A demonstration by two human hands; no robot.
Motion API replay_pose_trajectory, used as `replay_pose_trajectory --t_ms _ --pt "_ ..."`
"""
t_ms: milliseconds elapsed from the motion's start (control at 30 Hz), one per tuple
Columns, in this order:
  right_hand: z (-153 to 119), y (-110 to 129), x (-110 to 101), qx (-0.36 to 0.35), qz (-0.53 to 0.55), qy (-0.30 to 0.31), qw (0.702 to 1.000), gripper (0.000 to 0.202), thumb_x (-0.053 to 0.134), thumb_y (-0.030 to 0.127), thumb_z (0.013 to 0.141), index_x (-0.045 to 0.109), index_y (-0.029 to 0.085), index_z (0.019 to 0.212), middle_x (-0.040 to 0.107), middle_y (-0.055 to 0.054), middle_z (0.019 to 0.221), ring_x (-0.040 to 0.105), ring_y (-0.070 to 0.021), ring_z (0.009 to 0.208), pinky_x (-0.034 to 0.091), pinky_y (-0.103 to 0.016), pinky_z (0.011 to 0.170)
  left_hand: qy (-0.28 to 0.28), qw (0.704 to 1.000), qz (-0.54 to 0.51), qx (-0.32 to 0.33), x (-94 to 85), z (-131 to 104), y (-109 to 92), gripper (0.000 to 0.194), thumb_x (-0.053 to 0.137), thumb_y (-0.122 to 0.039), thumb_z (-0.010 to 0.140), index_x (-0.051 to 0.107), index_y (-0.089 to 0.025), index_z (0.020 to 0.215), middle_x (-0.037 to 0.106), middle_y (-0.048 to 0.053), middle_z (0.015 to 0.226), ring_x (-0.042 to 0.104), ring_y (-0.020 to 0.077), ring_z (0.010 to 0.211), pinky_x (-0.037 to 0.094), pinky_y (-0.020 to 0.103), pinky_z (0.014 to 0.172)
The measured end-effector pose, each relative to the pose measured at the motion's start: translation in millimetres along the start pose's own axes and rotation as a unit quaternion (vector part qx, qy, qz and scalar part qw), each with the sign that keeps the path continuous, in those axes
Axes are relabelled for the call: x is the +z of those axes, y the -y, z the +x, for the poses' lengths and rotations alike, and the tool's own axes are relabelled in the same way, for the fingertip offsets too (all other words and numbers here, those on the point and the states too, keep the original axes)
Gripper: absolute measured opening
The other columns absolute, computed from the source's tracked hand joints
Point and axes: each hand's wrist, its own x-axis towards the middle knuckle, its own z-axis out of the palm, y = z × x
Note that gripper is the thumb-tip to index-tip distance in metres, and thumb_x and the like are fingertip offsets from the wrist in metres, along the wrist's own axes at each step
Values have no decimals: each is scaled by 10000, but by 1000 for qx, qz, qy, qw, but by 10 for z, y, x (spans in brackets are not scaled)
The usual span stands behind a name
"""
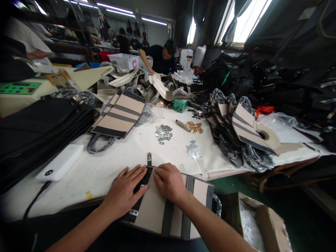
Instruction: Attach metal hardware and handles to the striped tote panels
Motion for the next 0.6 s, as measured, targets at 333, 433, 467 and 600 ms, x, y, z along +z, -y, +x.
replay_pose_trajectory --t_ms 333,433,467,600 --pt "-21 -1416 -838 335 -185 -9 924 325 593 500 876 794 290 1023 745 -52 1102 697 -238 936 454 -309 697 -30 998 -60 -17 32 -2 26 534 549 -468 978 548 -243 1463 573 64 1498 514 304 1407 339 534 1196" --pt "6 -1476 -806 339 -187 -2 922 311 587 499 857 803 308 971 751 -49 1107 689 -246 931 434 -313 677 -17 997 -74 -27 7 -4 6 550 560 -465 972 531 -239 1472 564 65 1509 498 300 1421 324 532 1204" --pt "12 -1480 -791 340 -187 -1 922 312 583 496 853 802 305 968 756 -51 1098 686 -248 925 431 -315 674 -13 996 -80 -31 -2 -6 -3 556 565 -466 970 525 -237 1475 560 65 1513 488 297 1429 315 532 1209" --pt "29 -1512 -810 351 -156 -3 923 295 623 490 800 784 267 907 776 -59 919 679 -251 844 440 -330 684 2 993 -106 -51 -26 -20 -34 572 581 -483 958 520 -237 1471 559 58 1516 454 289 1454 279 531 1226"
